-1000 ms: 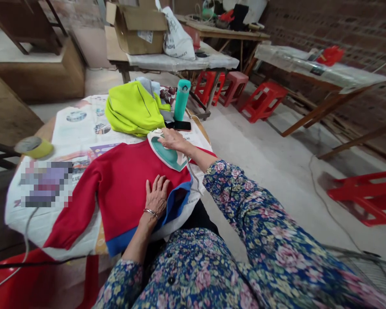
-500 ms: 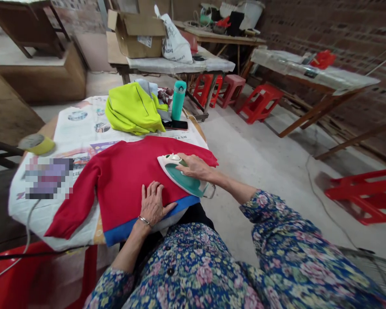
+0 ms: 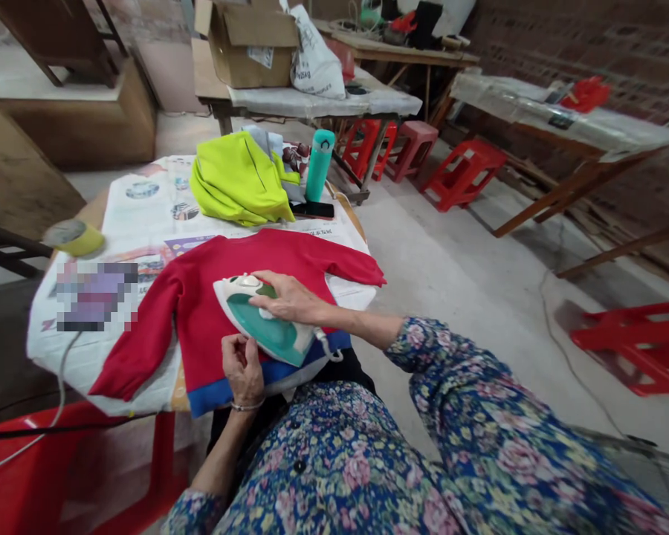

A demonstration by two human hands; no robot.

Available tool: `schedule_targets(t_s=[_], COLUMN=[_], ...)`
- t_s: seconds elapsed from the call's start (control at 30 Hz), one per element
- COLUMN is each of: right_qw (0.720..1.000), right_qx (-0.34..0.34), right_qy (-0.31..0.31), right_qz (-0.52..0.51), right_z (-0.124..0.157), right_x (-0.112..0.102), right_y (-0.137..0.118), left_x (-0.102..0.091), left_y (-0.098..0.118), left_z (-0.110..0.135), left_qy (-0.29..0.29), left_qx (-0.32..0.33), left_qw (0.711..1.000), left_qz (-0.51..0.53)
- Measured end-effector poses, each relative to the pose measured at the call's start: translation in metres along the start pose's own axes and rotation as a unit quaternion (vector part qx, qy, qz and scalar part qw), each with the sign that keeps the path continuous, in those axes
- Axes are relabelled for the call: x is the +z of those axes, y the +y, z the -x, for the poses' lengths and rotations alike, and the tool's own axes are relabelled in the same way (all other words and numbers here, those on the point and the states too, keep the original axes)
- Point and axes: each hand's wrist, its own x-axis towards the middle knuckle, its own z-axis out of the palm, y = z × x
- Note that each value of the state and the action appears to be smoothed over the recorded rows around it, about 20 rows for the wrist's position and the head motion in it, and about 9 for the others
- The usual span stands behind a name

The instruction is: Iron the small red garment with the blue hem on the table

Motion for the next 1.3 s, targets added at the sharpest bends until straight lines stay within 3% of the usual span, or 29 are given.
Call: schedule_targets(t_s=[0.2, 0.33, 0.47, 0.57, 0.63, 0.73, 0.87, 1.0, 1.13, 1.3], right_qw=[0.993, 0.990, 0.998, 0.980, 0.965, 0.951, 0.949, 0.959, 0.963, 0.965], right_qx=[0.036, 0.051, -0.019, -0.051, -0.067, -0.087, -0.109, -0.062, -0.031, 0.003], right_qy=[0.035, 0.041, 0.057, 0.072, 0.029, -0.023, -0.009, 0.047, 0.102, 0.137], right_qz=[-0.110, -0.125, 0.009, 0.178, 0.252, 0.295, 0.294, 0.274, 0.246, 0.223], right_z=[-0.038, -0.053, -0.061, -0.063, -0.063, -0.061, -0.058, -0.055, -0.054, -0.051], right_x=[0.048, 0.053, 0.032, 0.021, 0.021, 0.030, 0.038, 0.043, 0.048, 0.050], right_y=[-0.007, 0.008, 0.037, 0.061, 0.075, 0.090, 0.100, 0.107, 0.114, 0.116], left_x=[-0.013, -0.012, 0.001, 0.015, 0.022, 0.024, 0.008, -0.004, 0.003, 0.027], left_y=[0.037, 0.060, 0.073, 0.074, 0.073, 0.071, 0.071, 0.074, 0.078, 0.086], left_z=[-0.040, -0.065, -0.074, -0.075, -0.076, -0.085, -0.112, -0.144, -0.169, -0.197], left_qy=[-0.069, -0.139, -0.173, -0.159, -0.136, -0.105, -0.149, -0.223, -0.290, -0.373], left_qx=[0.012, -0.032, -0.091, -0.183, -0.221, -0.247, -0.223, -0.176, -0.136, -0.085], left_qw=[0.995, 0.986, 0.980, 0.965, 0.955, 0.957, 0.963, 0.958, 0.946, 0.919], left_qz=[-0.066, -0.081, -0.023, 0.101, 0.146, 0.111, 0.038, -0.022, -0.046, -0.097])
